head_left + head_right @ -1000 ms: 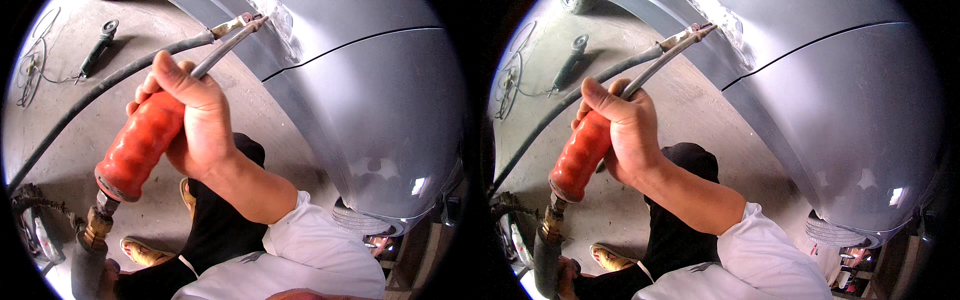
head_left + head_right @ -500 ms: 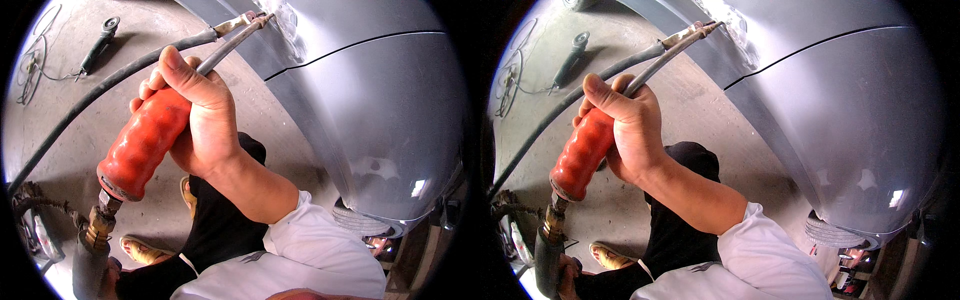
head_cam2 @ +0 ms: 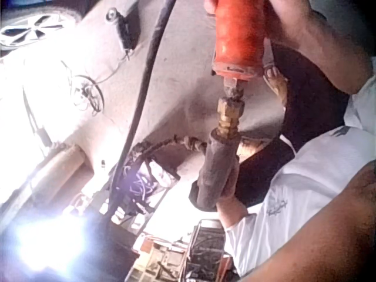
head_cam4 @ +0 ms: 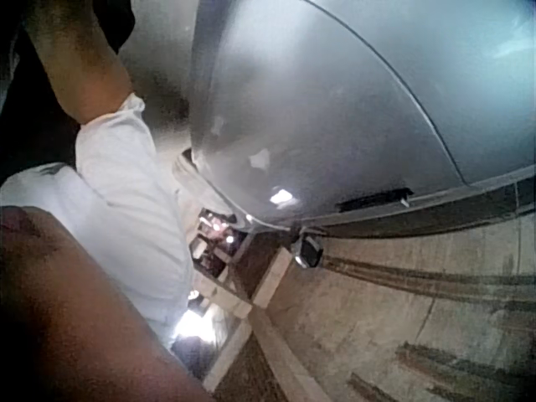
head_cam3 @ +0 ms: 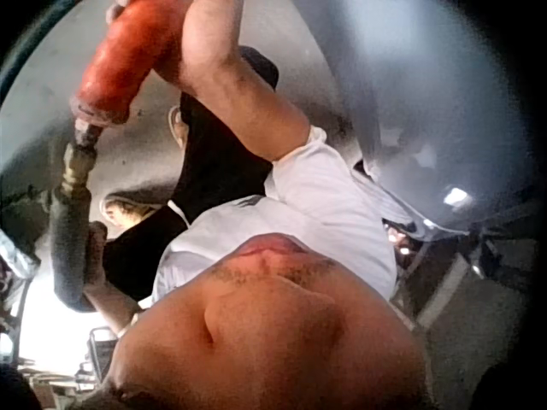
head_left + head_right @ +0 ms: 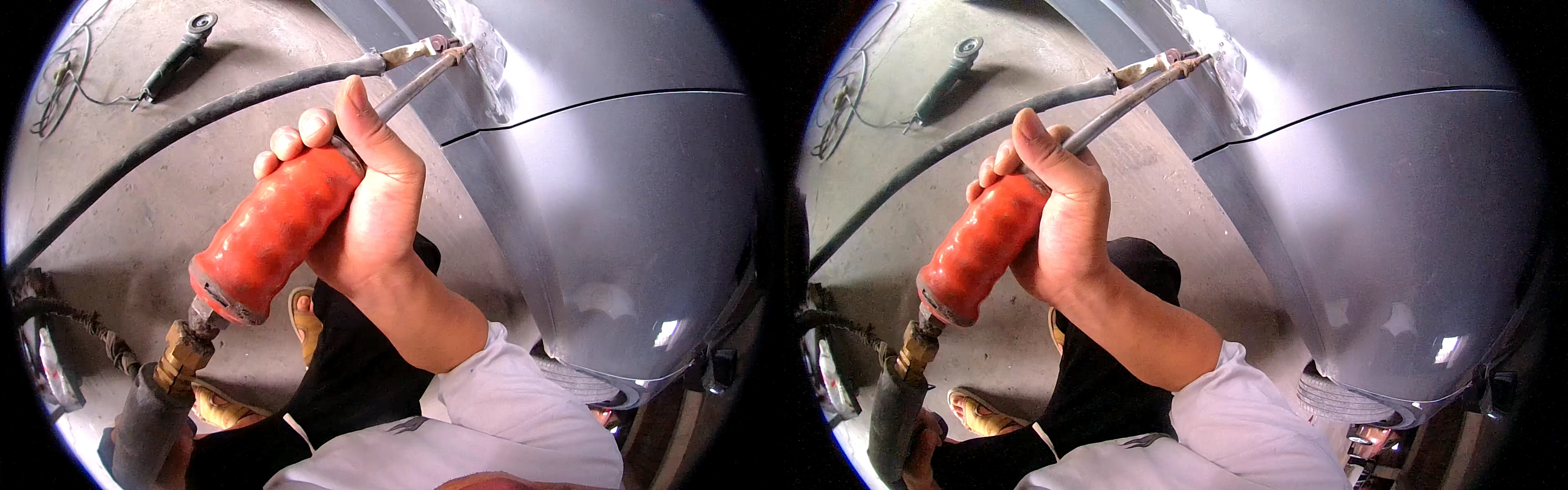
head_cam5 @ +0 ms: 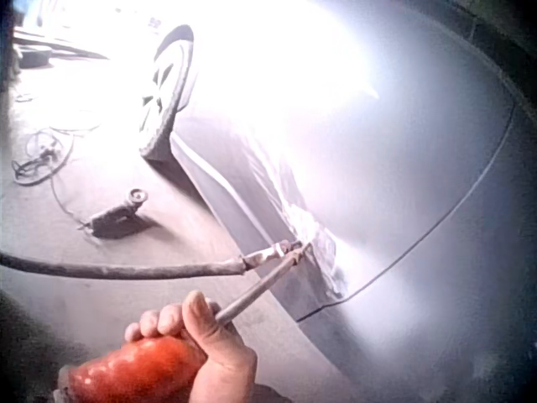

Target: The person uses a spot welder and a slide hammer to pull out dents on a car door, attaching the welding tip to the metal and using the sliding weight to pull the panel outward.

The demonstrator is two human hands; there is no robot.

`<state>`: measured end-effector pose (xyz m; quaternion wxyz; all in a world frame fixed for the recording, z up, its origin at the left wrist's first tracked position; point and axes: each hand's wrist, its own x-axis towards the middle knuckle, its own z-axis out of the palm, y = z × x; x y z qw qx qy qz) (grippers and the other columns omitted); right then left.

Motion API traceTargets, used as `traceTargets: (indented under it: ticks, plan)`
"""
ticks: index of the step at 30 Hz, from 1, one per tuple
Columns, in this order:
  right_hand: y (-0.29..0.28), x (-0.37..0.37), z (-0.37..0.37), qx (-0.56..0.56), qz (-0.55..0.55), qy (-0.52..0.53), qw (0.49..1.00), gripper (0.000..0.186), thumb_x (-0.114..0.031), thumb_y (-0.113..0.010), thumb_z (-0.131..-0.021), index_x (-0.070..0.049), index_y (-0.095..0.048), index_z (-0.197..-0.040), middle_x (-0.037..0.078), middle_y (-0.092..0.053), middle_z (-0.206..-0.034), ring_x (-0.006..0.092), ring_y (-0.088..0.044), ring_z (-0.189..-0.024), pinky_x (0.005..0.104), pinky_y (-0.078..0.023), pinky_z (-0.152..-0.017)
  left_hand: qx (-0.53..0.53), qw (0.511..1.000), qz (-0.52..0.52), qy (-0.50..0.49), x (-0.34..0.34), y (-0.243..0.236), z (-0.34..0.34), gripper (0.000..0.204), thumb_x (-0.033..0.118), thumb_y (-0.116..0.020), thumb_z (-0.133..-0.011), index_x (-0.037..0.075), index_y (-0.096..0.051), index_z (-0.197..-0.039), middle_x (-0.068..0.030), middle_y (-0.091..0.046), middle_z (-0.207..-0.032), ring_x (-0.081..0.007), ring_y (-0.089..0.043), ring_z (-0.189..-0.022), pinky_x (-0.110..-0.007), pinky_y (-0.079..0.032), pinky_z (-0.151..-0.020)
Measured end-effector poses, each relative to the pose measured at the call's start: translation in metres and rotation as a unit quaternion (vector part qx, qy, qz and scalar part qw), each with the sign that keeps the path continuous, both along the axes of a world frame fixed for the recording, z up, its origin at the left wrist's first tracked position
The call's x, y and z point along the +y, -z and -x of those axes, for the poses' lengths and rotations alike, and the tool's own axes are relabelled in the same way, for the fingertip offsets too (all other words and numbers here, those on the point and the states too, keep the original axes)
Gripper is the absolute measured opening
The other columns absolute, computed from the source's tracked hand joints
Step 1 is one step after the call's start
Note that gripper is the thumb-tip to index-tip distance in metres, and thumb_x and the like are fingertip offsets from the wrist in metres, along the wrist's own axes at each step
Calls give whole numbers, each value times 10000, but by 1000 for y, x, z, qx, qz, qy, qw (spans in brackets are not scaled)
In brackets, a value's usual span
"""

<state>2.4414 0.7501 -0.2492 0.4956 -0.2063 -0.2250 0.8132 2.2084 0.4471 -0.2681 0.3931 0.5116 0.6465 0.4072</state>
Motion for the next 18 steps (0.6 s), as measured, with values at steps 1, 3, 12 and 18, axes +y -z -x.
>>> traceTargets:
  ticks: [1, 3, 12, 18]
  plan:
    - [1, 2, -2, -5, 0, -4, 1000, 326, -404, -650, -996, -133, -582, -829, -2, -604, -793, 194, -613, -824, 416, -528, -812, 46, 998, -51, -3, 6, -6, -2, 261, 118, -682, -921, -2, -660, -1152, -150, -657, -1029, -319, -643, -1005, -442, -528, -911]
    - [0, 6, -8, 8, -5, -8, 1000, 327, -406, -650, -996, -135, -585, -824, -4, -605, -790, 190, -613, -821, 411, -527, -815, 119, 984, -134, -15, 11, -14, -2, 199, 77, -675, -924, -12, -697, -1100, -146, -675, -972, -315, -653, -975, -435, -531, -891]
    - [-3, 17, -8, -59, -19, -14, 998, 344, -397, -675, -983, -97, -611, -829, 18, -600, -800, 193, -605, -822, 410, -531, -855, -470, 871, 127, 65, -20, 19, 9, 386, 169, -613, -1037, 25, -510, -1380, -49, -533, -749, -167, -501, -600, -368, -463, -601]
    - [-1, 19, -8, -56, -42, -34, 997, 358, -398, -684, -977, -77, -617, -832, 30, -598, -802, 191, -604, -833, 404, -528, -875, -427, 898, 101, 32, -30, 20, 4, 453, 207, -624, -1036, -31, -461, -1385, -63, -555, -711, -180, -522, -571, -380, -478, -602]
